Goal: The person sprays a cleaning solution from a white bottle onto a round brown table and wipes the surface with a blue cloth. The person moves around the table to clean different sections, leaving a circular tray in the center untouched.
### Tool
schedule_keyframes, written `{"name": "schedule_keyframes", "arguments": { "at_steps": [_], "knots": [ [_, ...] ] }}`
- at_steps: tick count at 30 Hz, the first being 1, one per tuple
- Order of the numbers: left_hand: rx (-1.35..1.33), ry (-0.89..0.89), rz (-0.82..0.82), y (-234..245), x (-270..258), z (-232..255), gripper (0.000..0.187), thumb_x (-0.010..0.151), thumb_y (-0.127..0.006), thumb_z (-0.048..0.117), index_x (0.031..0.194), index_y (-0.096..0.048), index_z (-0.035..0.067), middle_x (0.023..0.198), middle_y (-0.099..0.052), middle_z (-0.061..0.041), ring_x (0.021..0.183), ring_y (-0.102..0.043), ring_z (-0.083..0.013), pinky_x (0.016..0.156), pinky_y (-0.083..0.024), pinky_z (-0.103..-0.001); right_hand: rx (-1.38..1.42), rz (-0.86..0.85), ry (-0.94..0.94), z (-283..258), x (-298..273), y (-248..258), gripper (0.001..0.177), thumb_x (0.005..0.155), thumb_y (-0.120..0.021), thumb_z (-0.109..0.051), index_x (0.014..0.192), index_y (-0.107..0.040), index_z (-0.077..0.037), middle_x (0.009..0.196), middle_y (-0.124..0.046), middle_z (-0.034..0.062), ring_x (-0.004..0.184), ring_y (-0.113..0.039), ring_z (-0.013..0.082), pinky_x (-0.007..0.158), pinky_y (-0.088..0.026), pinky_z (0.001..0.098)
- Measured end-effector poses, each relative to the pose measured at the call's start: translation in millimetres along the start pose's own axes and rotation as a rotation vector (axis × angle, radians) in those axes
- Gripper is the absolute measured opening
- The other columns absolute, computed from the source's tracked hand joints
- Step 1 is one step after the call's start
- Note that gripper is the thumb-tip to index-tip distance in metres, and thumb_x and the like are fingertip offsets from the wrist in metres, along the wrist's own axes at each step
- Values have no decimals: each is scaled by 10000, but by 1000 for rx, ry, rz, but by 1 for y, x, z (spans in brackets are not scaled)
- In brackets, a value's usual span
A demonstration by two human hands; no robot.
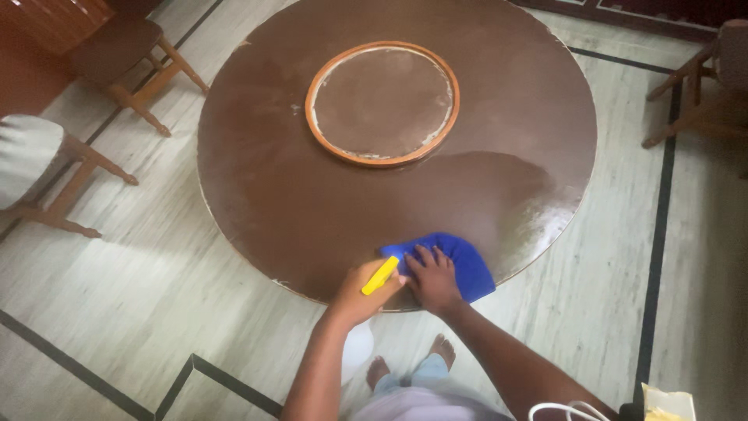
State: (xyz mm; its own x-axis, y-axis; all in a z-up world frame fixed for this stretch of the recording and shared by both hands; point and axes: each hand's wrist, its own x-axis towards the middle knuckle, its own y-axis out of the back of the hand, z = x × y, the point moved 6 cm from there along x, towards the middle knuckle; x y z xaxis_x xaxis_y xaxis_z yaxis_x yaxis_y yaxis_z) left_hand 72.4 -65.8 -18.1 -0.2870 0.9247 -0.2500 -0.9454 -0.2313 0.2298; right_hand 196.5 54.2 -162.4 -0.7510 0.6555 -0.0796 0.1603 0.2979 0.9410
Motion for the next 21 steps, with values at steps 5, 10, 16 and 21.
{"name": "schedule_keyframes", "arguments": {
  "at_steps": [5,10,16,21],
  "knots": [
    [-16,18,-36,8,-11,-2,255,903,-710,328,928,-667,78,672,-632,-15,535,-610,-107,489,-510,-294,44,-61,39,-30,-18,-14,467,979,-565,-360,1423,-561,-217,1599,-341,119,1483,-239,467,1175,-199,620],
    [-23,60,-34,15,-19,-9,256,901,-709,320,956,-674,72,714,-649,-31,577,-607,-117,493,-508,-289,66,-106,59,-59,-27,-18,461,997,-557,-393,1423,-553,-216,1601,-337,104,1478,-235,473,1168,-212,625],
    [-28,113,-11,26,-29,-15,228,886,-691,310,1001,-687,114,739,-653,13,602,-629,-71,489,-536,-285,7,-139,139,-83,-36,-30,494,969,-589,-416,1417,-546,-213,1585,-356,121,1470,-253,473,1148,-246,641],
    [-17,37,-27,32,-31,-12,231,904,-695,299,962,-667,77,693,-617,-10,538,-584,-98,469,-487,-283,-62,-177,210,-92,-45,-35,483,969,-600,-376,1418,-524,-214,1588,-347,148,1467,-262,466,1148,-248,645]
  ]
}}
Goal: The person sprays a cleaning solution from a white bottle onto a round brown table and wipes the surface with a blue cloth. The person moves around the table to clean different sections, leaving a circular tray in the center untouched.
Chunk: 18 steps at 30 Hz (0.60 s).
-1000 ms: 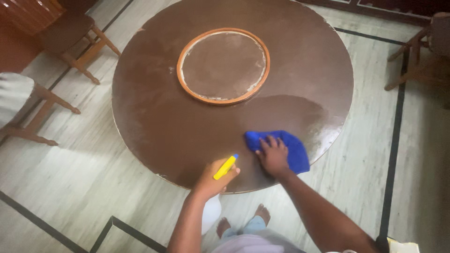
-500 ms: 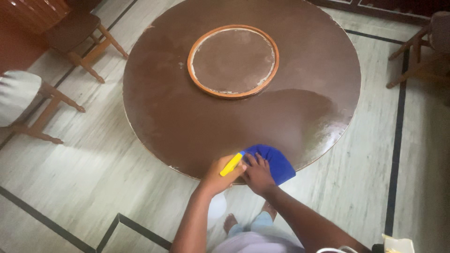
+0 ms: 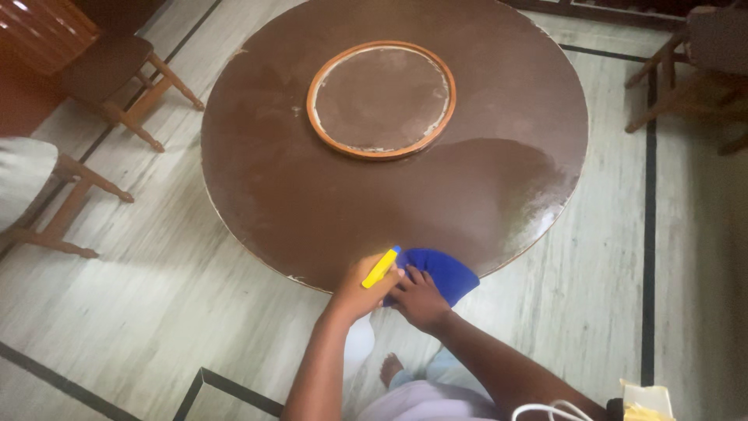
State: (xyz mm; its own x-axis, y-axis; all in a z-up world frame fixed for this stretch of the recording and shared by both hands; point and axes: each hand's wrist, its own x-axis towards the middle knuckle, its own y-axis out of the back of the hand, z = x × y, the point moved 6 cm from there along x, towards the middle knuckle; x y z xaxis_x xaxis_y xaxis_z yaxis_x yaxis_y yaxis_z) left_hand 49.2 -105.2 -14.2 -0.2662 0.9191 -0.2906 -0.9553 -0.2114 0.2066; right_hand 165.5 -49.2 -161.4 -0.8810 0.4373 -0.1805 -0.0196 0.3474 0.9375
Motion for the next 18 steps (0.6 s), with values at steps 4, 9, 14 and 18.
{"name": "schedule_keyframes", "arguments": {
  "at_steps": [4,9,14,18],
  "knots": [
    [-25,65,-22,0,2,2,221,911,-696,282,934,-642,69,666,-575,-14,511,-551,-103,457,-455,-284,-37,-13,36,0,-4,6,508,959,-574,-289,1456,-493,-222,1572,-368,138,1467,-272,415,1145,-263,629],
    [-55,-50,-43,-5,8,8,193,913,-704,255,922,-648,71,663,-576,-6,526,-535,-87,449,-448,-275,-122,5,129,-1,-12,13,522,938,-535,-162,1457,-512,-219,1529,-417,127,1445,-319,379,1139,-290,592],
    [-44,-23,-37,-16,20,12,199,903,-714,260,914,-645,74,664,-574,2,537,-542,-83,450,-458,-275,-80,9,75,10,-23,25,493,925,-544,-140,1405,-566,-247,1527,-436,60,1448,-342,348,1154,-302,553],
    [-59,-25,-23,-25,32,21,208,903,-717,274,910,-647,78,658,-572,0,535,-546,-88,458,-472,-271,-77,36,41,29,-32,31,517,916,-560,-130,1418,-565,-255,1544,-417,60,1412,-359,376,1130,-311,567]
  ]
}}
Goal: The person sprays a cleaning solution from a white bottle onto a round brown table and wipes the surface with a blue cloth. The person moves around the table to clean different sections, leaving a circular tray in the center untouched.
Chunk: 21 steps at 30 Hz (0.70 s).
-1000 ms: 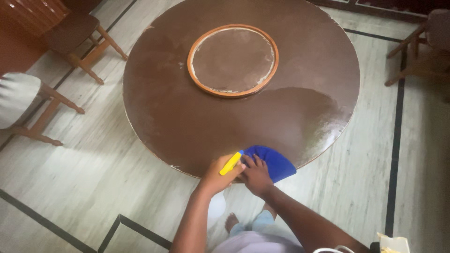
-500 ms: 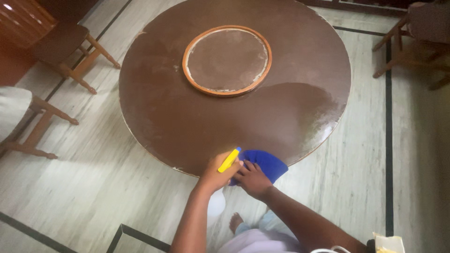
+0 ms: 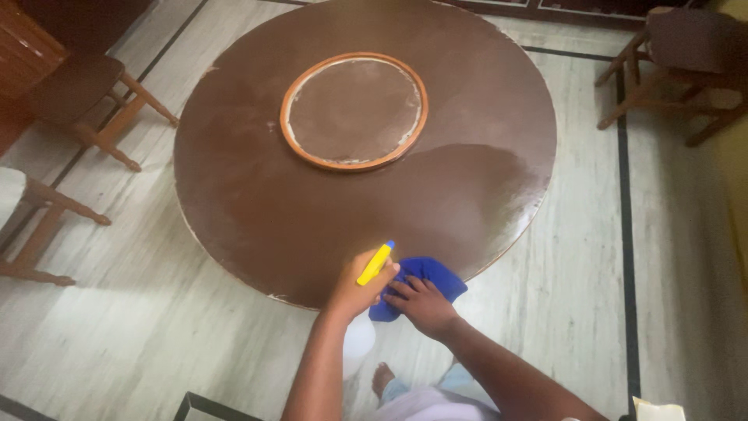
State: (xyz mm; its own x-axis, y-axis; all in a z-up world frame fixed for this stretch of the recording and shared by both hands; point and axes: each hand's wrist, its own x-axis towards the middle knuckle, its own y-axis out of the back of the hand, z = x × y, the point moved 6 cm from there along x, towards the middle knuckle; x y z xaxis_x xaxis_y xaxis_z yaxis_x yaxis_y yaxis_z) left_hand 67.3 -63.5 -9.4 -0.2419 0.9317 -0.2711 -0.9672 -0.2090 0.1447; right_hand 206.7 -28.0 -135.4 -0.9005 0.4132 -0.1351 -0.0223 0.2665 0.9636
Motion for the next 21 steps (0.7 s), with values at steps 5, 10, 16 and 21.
{"name": "schedule_keyframes", "arguments": {
  "at_steps": [5,10,16,21],
  "knots": [
    [26,46,37,-18,11,6,201,893,-728,287,911,-663,98,651,-566,18,542,-545,-62,466,-494,-261,-12,48,-31,32,-14,5,523,898,-586,-121,1409,-583,-234,1515,-468,73,1385,-420,376,1110,-344,564],
    [-40,-20,11,-39,20,13,216,896,-727,266,895,-645,66,613,-541,8,482,-511,-84,431,-444,-276,-21,69,-54,59,-21,12,512,879,-623,-153,1387,-592,-207,1503,-487,76,1361,-446,381,1081,-374,541],
    [7,-29,43,-55,26,21,201,889,-718,254,904,-651,65,596,-566,-7,467,-545,-95,431,-459,-275,-18,89,-88,93,-33,17,518,870,-653,-188,1384,-588,-196,1502,-487,68,1362,-450,377,1089,-378,521],
    [10,-33,61,-66,32,27,216,892,-720,274,923,-661,68,631,-586,-12,504,-559,-95,448,-479,-279,-16,125,-125,125,-39,23,544,866,-657,-168,1403,-579,-203,1500,-489,74,1347,-454,394,1073,-386,504]
  ]
}}
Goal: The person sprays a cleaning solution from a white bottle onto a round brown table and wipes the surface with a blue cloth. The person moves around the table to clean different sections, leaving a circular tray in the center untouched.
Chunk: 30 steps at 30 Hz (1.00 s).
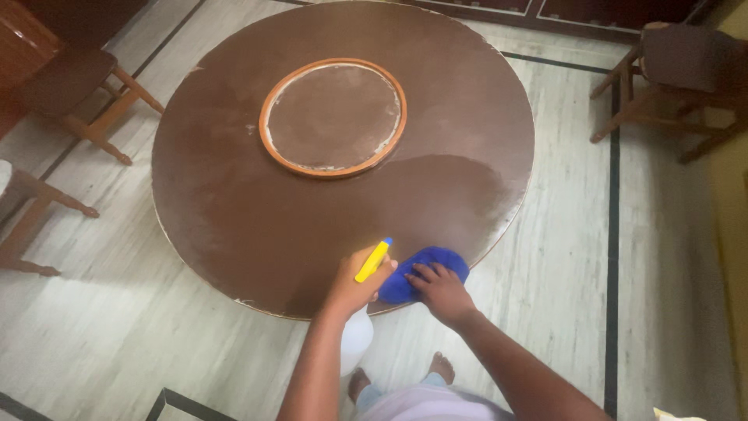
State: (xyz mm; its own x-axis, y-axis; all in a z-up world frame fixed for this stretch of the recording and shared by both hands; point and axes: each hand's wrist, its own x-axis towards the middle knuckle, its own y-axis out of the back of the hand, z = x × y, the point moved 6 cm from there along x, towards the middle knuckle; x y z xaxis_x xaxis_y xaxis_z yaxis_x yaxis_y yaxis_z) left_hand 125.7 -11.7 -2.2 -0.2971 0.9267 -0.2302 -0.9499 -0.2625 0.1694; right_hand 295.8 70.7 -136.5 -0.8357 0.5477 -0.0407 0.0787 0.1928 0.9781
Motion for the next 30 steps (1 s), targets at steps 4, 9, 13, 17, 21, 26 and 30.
{"name": "schedule_keyframes", "arguments": {
  "at_steps": [4,9,13,17,21,26,30],
  "knots": [
    [34,-10,23,-9,5,2,228,888,-723,287,932,-667,71,666,-610,-8,531,-592,-91,455,-508,-277,13,46,-38,26,-3,9,546,855,-660,-156,1394,-591,-208,1489,-502,83,1341,-467,392,1076,-397,498],
    [31,9,49,-20,9,2,232,887,-727,286,929,-676,64,659,-611,-19,511,-583,-100,455,-505,-282,2,74,-85,61,-4,21,536,857,-654,-151,1387,-590,-200,1481,-518,71,1337,-475,385,1077,-411,492],
    [-3,27,64,-25,9,7,234,893,-722,283,926,-656,61,648,-564,-13,495,-555,-106,451,-481,-302,47,76,-135,91,-3,31,552,852,-640,-133,1398,-579,-186,1495,-508,76,1336,-462,382,1069,-405,499],
    [26,64,74,-30,9,12,224,896,-703,282,912,-643,68,626,-566,-16,472,-561,-116,458,-478,-305,52,102,-172,127,-2,39,522,874,-618,-134,1393,-587,-181,1495,-514,79,1333,-472,381,1081,-407,496],
    [25,94,103,-35,9,10,222,894,-709,288,912,-641,78,614,-563,-20,463,-551,-116,456,-468,-301,23,127,-215,163,5,43,480,902,-609,-158,1380,-611,-190,1480,-537,61,1303,-501,397,1095,-432,470],
    [-40,85,123,-39,7,1,225,900,-718,279,913,-643,67,612,-535,-7,465,-523,-106,446,-448,-297,32,169,-273,198,12,49,468,901,-636,-175,1370,-630,-187,1476,-552,56,1303,-526,381,1081,-458,465],
    [-33,84,154,-41,6,-1,222,897,-719,280,926,-648,71,604,-541,-1,472,-529,-94,450,-467,-285,5,167,-325,222,21,51,493,882,-664,-177,1374,-635,-195,1491,-544,51,1304,-514,388,1070,-458,473]
  ]
}}
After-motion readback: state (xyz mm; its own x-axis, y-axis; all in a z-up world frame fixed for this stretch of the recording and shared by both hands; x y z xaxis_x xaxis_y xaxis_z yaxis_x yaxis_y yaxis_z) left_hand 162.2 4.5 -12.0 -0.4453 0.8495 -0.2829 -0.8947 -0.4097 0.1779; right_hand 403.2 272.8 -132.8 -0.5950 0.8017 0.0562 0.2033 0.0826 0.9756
